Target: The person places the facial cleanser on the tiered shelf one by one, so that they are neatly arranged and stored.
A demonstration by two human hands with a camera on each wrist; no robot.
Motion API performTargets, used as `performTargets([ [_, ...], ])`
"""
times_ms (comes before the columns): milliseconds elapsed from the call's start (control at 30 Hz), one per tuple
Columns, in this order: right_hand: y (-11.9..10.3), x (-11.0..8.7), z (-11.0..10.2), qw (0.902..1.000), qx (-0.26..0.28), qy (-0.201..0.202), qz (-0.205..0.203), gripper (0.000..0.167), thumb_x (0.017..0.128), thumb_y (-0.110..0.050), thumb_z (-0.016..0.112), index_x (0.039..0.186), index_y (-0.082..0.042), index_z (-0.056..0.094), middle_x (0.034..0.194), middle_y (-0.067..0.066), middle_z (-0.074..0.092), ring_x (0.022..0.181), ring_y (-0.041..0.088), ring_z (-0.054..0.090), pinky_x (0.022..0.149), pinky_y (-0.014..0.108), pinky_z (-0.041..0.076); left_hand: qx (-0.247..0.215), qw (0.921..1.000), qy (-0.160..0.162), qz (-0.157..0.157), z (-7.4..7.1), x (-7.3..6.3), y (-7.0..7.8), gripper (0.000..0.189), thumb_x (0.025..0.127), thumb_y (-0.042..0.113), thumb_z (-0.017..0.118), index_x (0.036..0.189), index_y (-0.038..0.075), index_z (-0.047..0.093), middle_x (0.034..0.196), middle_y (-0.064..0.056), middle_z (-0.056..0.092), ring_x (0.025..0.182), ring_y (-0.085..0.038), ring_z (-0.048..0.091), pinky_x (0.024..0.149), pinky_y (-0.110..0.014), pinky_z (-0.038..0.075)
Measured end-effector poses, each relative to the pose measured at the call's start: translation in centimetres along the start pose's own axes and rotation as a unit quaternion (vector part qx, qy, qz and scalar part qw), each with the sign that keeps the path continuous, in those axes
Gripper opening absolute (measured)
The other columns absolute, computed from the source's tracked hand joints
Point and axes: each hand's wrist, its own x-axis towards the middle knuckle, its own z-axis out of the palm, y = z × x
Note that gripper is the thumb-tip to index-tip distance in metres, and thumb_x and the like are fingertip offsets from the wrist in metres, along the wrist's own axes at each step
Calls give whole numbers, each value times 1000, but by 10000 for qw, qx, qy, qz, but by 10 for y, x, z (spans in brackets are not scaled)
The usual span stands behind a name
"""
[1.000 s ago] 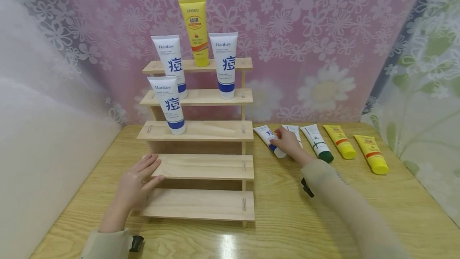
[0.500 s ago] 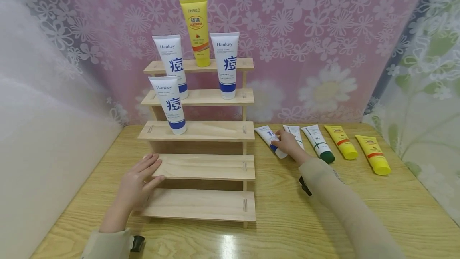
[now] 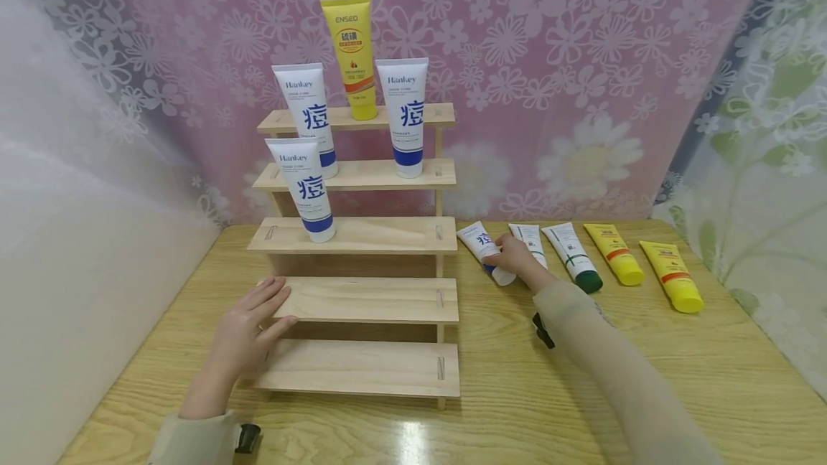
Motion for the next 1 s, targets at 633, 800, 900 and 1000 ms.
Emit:
performTargets([
  [633,-86,-60,-33,9958,318,-288,814,59,78,-23,67,119,13,44,110,28,50,83,28,53,60,29,49,54,9999,-3,-103,2,-1,0,63,83,53,47,106,-3,63,114,-17,57,106,-36,51,93,-42,38],
  [800,-89,-68,-33,9927,714,-83,969,54,79,-20,66,117,12,45,108,27,51,82,29,55,58,29,51,58,9999,-73,-139,1,-2,0,59,81,50,53,107,-3,63,115,-16,57,106,-36,50,92,-43,38],
  [900,-92,-74,-33,9895,1038,91,1007,55,78,-18,66,119,11,43,107,26,51,82,30,56,60,31,51,49,9998,-89,-155,1,-2,0,62,83,52,49,107,-3,62,115,-16,56,106,-36,50,89,-47,39],
  [1000,-96,-80,-35,9867,1261,287,980,58,79,-17,66,124,9,39,110,26,51,86,31,56,64,33,51,55,9999,-76,-143,1,-1,0,64,83,54,45,107,-3,62,115,-16,57,106,-36,50,89,-48,40],
])
